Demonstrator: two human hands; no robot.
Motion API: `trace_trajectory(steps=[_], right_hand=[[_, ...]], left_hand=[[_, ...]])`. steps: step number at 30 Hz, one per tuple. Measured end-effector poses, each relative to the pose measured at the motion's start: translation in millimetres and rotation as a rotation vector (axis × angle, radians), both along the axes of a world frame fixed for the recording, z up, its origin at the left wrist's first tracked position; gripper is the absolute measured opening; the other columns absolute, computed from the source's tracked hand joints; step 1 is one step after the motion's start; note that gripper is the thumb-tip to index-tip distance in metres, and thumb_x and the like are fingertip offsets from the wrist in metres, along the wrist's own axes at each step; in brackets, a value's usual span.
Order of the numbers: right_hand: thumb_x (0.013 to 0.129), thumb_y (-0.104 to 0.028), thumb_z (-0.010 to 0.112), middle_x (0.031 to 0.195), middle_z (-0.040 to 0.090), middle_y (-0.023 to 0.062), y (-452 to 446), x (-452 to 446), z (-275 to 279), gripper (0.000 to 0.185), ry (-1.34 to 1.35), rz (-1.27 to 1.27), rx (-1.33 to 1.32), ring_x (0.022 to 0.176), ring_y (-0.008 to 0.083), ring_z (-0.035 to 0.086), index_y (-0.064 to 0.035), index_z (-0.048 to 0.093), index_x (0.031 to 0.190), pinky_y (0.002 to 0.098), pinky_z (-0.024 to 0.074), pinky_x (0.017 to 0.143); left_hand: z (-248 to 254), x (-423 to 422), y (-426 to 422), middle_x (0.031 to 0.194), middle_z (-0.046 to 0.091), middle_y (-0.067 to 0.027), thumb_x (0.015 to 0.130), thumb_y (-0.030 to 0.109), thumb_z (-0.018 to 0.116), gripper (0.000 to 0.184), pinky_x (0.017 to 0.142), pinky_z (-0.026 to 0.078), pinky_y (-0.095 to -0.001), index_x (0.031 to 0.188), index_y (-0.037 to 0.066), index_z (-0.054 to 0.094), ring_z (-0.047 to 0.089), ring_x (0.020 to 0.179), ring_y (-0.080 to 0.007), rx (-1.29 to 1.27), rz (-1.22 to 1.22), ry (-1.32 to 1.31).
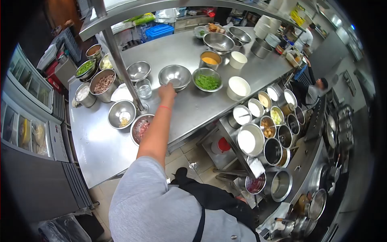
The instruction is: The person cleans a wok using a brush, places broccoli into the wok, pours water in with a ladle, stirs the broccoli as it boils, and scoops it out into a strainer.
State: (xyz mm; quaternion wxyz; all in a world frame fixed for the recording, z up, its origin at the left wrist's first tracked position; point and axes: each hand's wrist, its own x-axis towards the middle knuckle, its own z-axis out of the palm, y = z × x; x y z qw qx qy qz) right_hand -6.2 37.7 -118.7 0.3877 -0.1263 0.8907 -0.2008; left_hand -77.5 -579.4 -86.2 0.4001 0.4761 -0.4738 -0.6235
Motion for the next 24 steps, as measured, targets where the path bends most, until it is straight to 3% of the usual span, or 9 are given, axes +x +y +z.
trace_trajectory(steps=[4,6,9,13,15,19,22,24], right_hand=[[0.080,-0.023,0.058,0.081,0.063,0.0234,-37.9,-16.5,7.8,0.024,0.127,-0.052,0.048,0.085,0.0361,0.063,-0.0002,0.063,0.087,0.0404,0.0464,0.072],[0.078,-0.025,0.059,0.081,0.062,0.0239,-32.6,-25.1,-5.3,0.027,0.008,-0.044,-0.004,0.087,0.0371,0.063,-0.0004,0.063,0.088,0.0407,0.0464,0.072],[0.077,-0.026,0.060,0.082,0.063,0.0247,-52.9,-26.1,8.2,0.028,0.100,-0.078,0.109,0.088,0.0375,0.063,-0.0004,0.063,0.088,0.0412,0.0468,0.074],[0.078,-0.026,0.060,0.085,0.063,0.0260,-65.7,-33.5,20.6,0.028,-0.011,-0.019,0.050,0.090,0.0387,0.063,-0.0001,0.064,0.089,0.0420,0.0472,0.074],[0.078,-0.026,0.060,0.085,0.063,0.0259,-74.8,-41.5,15.4,0.028,0.003,0.011,0.054,0.090,0.0387,0.063,-0.0002,0.064,0.089,0.0420,0.0472,0.074],[0.078,-0.025,0.060,0.086,0.063,0.0257,-90.0,-55.1,6.7,0.028,0.043,0.087,0.059,0.090,0.0386,0.063,-0.0002,0.064,0.090,0.0422,0.0473,0.074],[0.079,-0.025,0.060,0.086,0.064,0.0256,-98.4,-63.7,2.7,0.027,0.050,0.127,0.051,0.090,0.0386,0.063,-0.0002,0.064,0.090,0.0423,0.0473,0.074],[0.079,-0.024,0.060,0.086,0.064,0.0255,-100.1,-67.6,0.7,0.027,0.050,0.148,0.043,0.090,0.0386,0.063,-0.0002,0.064,0.091,0.0423,0.0473,0.074]], left_hand=[[-19.9,-8.3,-0.3,0.077,0.059,-0.0151,0.084,0.023,0.060,0.033,0.041,0.046,-0.0322,0.089,-0.010,0.055,0.057,0.051,-0.0219,0.213,-0.027,-0.033],[-11.3,-7.5,6.5,0.075,0.059,-0.0153,0.084,0.021,0.059,0.034,0.040,0.045,-0.0316,0.090,-0.013,0.055,0.057,0.051,-0.0224,0.457,0.067,0.114],[-39.0,-24.2,-23.9,0.079,0.061,-0.0174,0.084,0.014,0.054,0.030,0.040,0.046,-0.0313,0.097,-0.013,0.054,0.059,0.052,-0.0228,0.288,0.077,0.182],[4.3,-31.1,-51.5,0.091,0.060,-0.0217,0.082,0.005,0.048,0.031,0.045,0.052,-0.0306,0.106,-0.015,0.050,0.063,0.062,-0.0254,0.263,0.118,0.329],[17.1,-44.6,-82.8,0.094,0.059,-0.0228,0.080,0.004,0.047,0.029,0.047,0.055,-0.0299,0.103,-0.013,0.053,0.064,0.064,-0.0243,0.238,0.444,0.518],[27.4,-33.3,-127.7,0.098,0.057,-0.0213,0.087,0.006,0.045,0.036,0.058,0.060,-0.0309,0.116,-0.015,0.042,0.065,0.068,-0.0272,0.440,0.516,0.655],[24.5,-25.7,-123.2,0.096,0.057,-0.0191,0.088,0.008,0.047,0.029,0.059,0.060,-0.0311,0.108,-0.013,0.046,0.065,0.067,-0.0281,0.417,0.505,0.603],[10.9,-8.0,-82.8,0.088,0.055,-0.0123,0.088,0.008,0.054,0.028,0.061,0.057,-0.0325,0.109,-0.008,0.046,0.059,0.063,-0.0234,0.113,0.097,0.464]])
